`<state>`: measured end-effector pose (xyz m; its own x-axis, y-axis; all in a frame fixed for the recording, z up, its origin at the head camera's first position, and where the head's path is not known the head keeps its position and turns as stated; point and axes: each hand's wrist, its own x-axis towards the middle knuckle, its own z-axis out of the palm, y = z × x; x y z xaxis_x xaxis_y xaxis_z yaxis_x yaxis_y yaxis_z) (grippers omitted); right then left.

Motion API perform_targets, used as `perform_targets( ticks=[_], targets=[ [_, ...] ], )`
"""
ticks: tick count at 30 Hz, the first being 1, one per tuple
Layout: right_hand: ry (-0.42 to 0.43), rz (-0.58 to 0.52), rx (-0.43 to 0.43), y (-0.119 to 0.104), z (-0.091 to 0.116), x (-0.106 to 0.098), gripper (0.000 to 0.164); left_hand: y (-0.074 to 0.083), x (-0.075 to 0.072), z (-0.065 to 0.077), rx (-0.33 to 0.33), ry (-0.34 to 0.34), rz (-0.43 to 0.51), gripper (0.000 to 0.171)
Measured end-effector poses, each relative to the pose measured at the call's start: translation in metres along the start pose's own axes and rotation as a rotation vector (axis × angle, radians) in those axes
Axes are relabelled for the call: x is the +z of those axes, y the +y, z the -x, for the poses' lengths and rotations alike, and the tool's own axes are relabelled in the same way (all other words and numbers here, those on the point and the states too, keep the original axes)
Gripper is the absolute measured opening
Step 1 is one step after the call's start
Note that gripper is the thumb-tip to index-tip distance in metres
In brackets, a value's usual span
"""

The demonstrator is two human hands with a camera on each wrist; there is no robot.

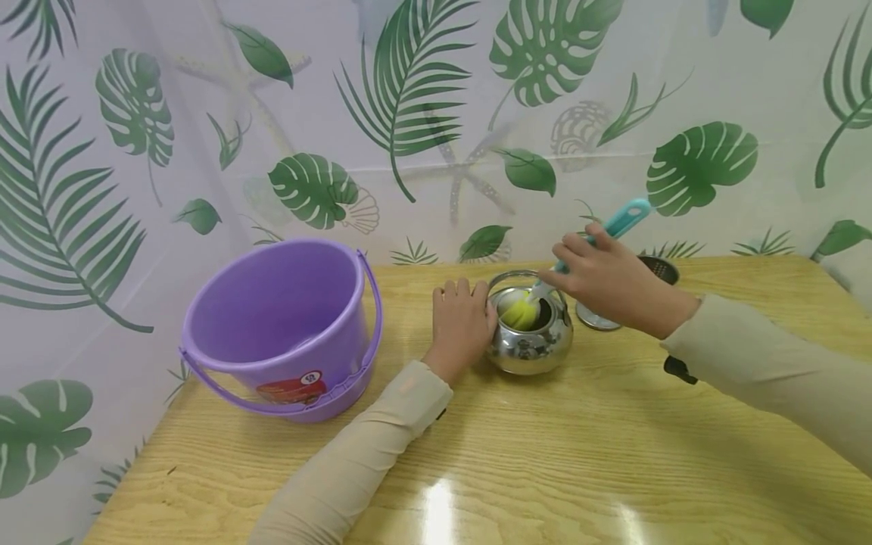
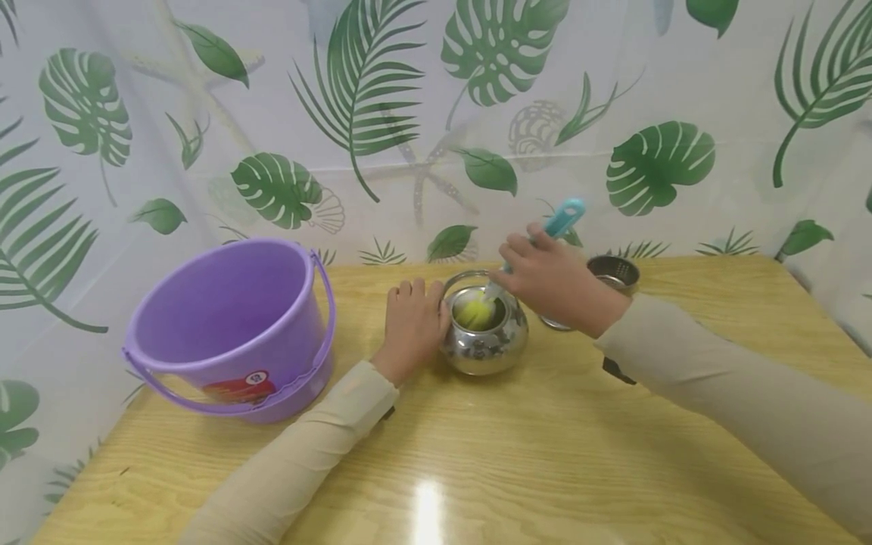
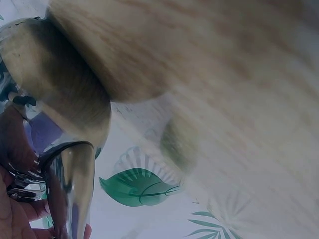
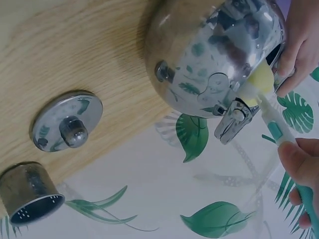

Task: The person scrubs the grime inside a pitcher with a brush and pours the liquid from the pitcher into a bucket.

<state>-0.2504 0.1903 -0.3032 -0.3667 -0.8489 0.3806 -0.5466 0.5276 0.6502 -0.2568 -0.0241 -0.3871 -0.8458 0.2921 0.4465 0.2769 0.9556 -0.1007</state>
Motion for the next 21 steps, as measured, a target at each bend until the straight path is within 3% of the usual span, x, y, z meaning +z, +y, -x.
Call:
perform_targets(
  ticks=[14,21],
  targets=[
    [-0.053,0.211,-0.097,-0.011,-0.019,-0.02,0.027,0.001,-0.001,0.0,-0.011,-0.02,-0.024,0.021],
    [-0.11,0.33,-0.108,-0.018,-0.038,-0.03,0.014,0.002,0.0,0.0,-0.006,0.041,-0.037,0.019]
  ],
)
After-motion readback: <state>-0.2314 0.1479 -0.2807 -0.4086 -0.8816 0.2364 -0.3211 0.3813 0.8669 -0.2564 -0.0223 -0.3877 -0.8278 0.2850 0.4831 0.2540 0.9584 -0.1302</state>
